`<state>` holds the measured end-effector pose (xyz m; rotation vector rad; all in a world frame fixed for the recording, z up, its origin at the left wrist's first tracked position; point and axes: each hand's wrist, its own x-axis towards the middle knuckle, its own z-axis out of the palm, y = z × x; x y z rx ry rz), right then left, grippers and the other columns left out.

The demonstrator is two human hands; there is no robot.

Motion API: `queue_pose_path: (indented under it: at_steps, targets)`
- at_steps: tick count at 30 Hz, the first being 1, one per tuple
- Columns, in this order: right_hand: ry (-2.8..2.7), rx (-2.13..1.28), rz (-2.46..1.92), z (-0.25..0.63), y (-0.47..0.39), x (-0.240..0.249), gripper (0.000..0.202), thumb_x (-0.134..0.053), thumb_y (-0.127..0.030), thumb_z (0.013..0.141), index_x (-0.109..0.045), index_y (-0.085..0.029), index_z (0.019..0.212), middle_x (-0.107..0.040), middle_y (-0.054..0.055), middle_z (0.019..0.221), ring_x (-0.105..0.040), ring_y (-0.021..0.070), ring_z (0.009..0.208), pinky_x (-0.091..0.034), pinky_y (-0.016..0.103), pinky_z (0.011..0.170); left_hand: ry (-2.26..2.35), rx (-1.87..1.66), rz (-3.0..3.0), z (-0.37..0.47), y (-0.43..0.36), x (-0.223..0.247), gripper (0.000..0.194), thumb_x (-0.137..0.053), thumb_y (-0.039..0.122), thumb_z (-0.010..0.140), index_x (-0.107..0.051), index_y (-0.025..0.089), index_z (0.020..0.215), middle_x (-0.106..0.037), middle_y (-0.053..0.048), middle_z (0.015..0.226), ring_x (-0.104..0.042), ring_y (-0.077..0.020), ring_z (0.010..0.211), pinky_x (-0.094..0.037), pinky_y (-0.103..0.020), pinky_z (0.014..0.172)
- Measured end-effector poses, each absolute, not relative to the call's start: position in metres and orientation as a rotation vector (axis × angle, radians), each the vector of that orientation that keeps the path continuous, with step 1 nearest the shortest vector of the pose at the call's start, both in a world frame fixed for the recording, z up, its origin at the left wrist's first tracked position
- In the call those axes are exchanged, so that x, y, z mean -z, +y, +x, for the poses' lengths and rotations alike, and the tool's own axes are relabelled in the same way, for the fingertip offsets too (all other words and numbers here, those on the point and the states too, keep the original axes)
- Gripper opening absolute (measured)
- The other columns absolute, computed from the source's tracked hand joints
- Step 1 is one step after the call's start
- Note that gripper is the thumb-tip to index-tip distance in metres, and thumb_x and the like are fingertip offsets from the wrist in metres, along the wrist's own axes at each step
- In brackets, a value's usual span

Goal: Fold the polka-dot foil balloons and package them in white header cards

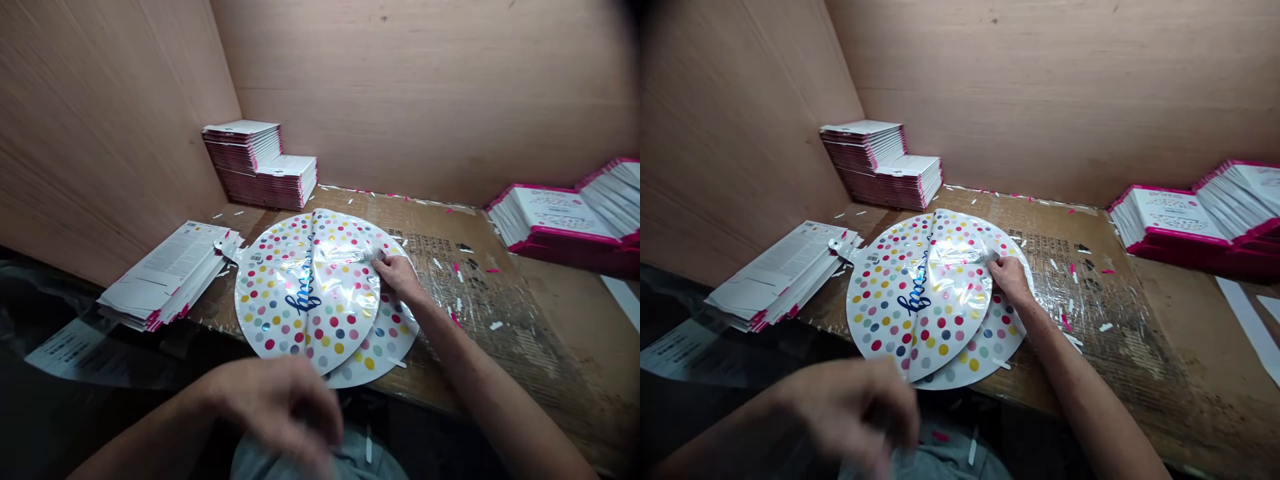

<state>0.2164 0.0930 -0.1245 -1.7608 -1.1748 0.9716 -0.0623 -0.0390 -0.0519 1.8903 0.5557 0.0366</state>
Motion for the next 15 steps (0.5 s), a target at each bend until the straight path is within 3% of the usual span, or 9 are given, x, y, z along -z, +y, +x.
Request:
queue_pose_path:
  at_steps: [2,4,6,8,11,15]
  targets:
    - [-1.247,-0.867,-1.873,0.226,0.087,0.117,0.027,-0.07,-0.04,0.076,-0.063,-0.015,0.067,-0.065,0.007,0.059,-0.064,0.0224,0.058,-0.047,0.029,0.053,1.051,-0.424,2.074,-0.045,-0.018,0.055,0.03,-0.058,0.046,0.09,-0.071,0.027,0.109,-0.075,-0.004,0.103,-0.07,-0.0212,0.095,-0.055,-0.029,0.083]
    - [-1.399,-0.555,-1.96,0.227,0.079,0.109,0.03,-0.065,-0.039,0.082,-0.068,-0.012,0.095,-0.071,0.016,0.091,-0.068,0.0288,0.087,-0.051,0.036,0.071,1.351,-0.602,2.301,-0.027,-0.001,0.073,0.041,-0.056,0.045,0.092,-0.064,0.02,0.124,-0.065,-0.012,0.129,-0.059,-0.0289,0.123,-0.048,-0.043,0.103]
    - [-1.666,-0.123,-1.876,0.221,0.07,0.106,0.043,-0.055,-0.039,0.091,-0.059,-0.011,0.123,-0.064,0.021,0.122,-0.06,0.031,0.112,-0.049,0.041,0.09,1.421,-0.553,2.481,-0.017,0.004,0.099,0.049,-0.056,0.047,0.092,-0.059,0.014,0.128,-0.056,-0.018,0.14,-0.045,-0.0353,0.137,-0.04,-0.053,0.111]
    - [-2.0,0.141,-1.646,0.212,0.062,0.11,0.046,-0.045,-0.038,0.097,-0.052,-0.013,0.135,-0.055,0.019,0.139,-0.053,0.0291,0.125,-0.043,0.043,0.102,1.47,-0.543,2.539,-0.015,-0.003,0.123,0.05,-0.053,0.046,0.093,-0.057,0.012,0.13,-0.051,-0.02,0.144,-0.038,-0.0363,0.142,-0.039,-0.055,0.111]
    - [-2.367,0.08,-1.445,0.202,0.059,0.127,0.039,-0.043,-0.035,0.1,-0.056,-0.016,0.131,-0.055,0.015,0.141,-0.05,0.0274,0.129,-0.039,0.043,0.107,1.809,-0.706,2.38,-0.025,-0.024,0.137,0.043,-0.052,0.045,0.093,-0.062,0.011,0.118,-0.052,-0.023,0.141,-0.039,-0.038,0.14,-0.041,-0.057,0.109]
    - [-2.467,-0.06,-1.485,0.203,0.067,0.143,0.037,-0.045,-0.035,0.099,-0.059,-0.017,0.128,-0.056,0.014,0.14,-0.048,0.0281,0.132,-0.039,0.045,0.107,1.812,-0.707,2.089,-0.031,-0.048,0.119,0.025,-0.068,0.041,0.077,-0.067,0.017,0.076,-0.065,-0.018,0.121,-0.046,-0.0419,0.132,-0.042,-0.058,0.105]
